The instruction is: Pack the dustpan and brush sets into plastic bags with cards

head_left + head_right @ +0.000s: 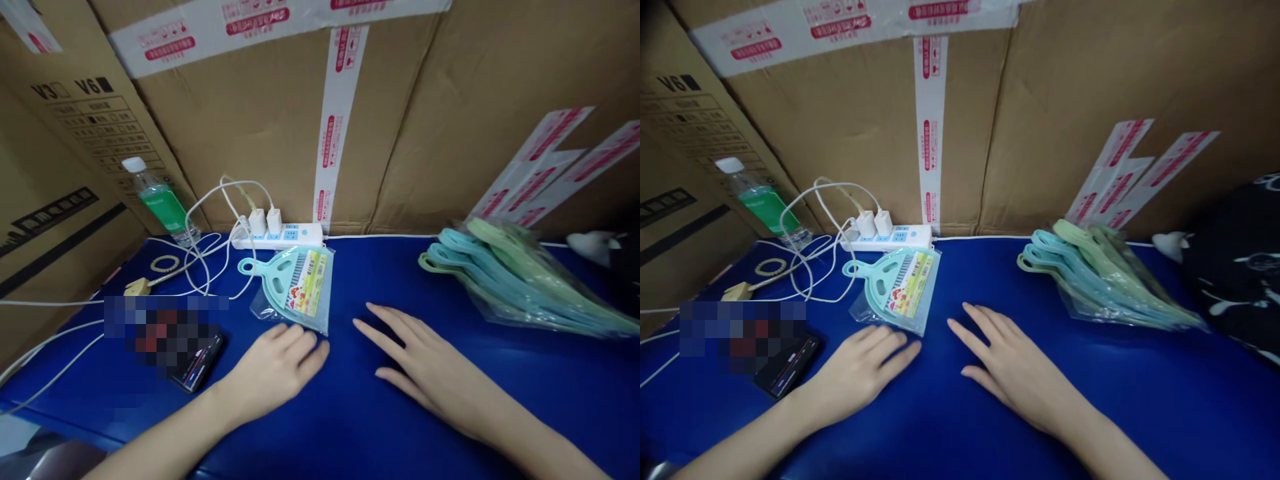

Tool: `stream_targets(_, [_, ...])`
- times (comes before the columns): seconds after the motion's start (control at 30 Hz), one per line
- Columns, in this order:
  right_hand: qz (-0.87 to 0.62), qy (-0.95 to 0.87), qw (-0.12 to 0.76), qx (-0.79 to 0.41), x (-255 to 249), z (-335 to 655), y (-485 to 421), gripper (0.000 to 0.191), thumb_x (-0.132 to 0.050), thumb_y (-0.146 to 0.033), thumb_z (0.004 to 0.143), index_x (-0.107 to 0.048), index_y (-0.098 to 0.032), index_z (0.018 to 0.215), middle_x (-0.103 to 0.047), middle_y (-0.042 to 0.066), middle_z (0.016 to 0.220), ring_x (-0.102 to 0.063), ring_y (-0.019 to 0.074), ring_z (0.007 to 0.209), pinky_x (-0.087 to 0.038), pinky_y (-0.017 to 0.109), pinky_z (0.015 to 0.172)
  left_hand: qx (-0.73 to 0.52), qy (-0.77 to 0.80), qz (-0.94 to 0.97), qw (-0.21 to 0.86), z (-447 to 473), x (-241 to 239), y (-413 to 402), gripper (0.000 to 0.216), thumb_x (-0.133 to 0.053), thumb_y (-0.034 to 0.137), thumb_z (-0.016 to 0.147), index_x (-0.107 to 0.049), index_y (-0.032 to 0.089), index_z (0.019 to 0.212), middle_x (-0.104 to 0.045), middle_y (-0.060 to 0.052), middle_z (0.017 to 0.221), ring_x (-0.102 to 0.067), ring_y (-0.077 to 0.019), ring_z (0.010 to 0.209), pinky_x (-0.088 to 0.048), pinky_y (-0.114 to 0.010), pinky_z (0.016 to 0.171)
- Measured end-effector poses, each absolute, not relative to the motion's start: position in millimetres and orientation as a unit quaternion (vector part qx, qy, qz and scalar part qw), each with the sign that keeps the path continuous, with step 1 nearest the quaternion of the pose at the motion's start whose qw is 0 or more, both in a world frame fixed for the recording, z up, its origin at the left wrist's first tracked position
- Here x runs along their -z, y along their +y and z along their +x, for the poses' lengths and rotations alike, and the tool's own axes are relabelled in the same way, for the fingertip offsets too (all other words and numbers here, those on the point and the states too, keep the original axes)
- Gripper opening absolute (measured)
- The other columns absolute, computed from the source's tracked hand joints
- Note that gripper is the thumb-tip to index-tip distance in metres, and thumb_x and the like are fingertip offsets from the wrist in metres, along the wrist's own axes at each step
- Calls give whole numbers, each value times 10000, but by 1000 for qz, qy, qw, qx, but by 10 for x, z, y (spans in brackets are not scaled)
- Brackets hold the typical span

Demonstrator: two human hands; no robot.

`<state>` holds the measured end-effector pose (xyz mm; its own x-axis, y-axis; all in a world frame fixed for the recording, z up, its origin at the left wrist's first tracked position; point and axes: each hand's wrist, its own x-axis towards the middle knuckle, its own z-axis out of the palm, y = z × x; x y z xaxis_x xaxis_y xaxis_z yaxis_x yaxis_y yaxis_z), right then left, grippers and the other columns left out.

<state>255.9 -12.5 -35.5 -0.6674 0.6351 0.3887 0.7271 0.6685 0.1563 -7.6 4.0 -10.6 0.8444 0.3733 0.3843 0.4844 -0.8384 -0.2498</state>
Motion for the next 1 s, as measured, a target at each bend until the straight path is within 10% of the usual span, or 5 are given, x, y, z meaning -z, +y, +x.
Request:
stream_targets(0.43, [-431,-868,186,163,471,2240,-408,484,-549,-402,868,-571,-175,1295,-585,186,1312,-545,345,1177,-540,457,821,157,-155,-961,166,-59,71,3,393,-261,63,964,-641,136,898,-605,-1,670,-547,-123,561,-418,-278,548])
stream_targets(1.0, [-428,-877,138,169,362,2190,-507,547,-496,-479,915,-515,-163,1361,-462,219,1429,-366,403,1344,-449,570,955,83,-175,-967,166,-10,-27,-209,135,-582,78,825,-572,167,724,-594,11,652,-547,-157,581,-389,-287,517])
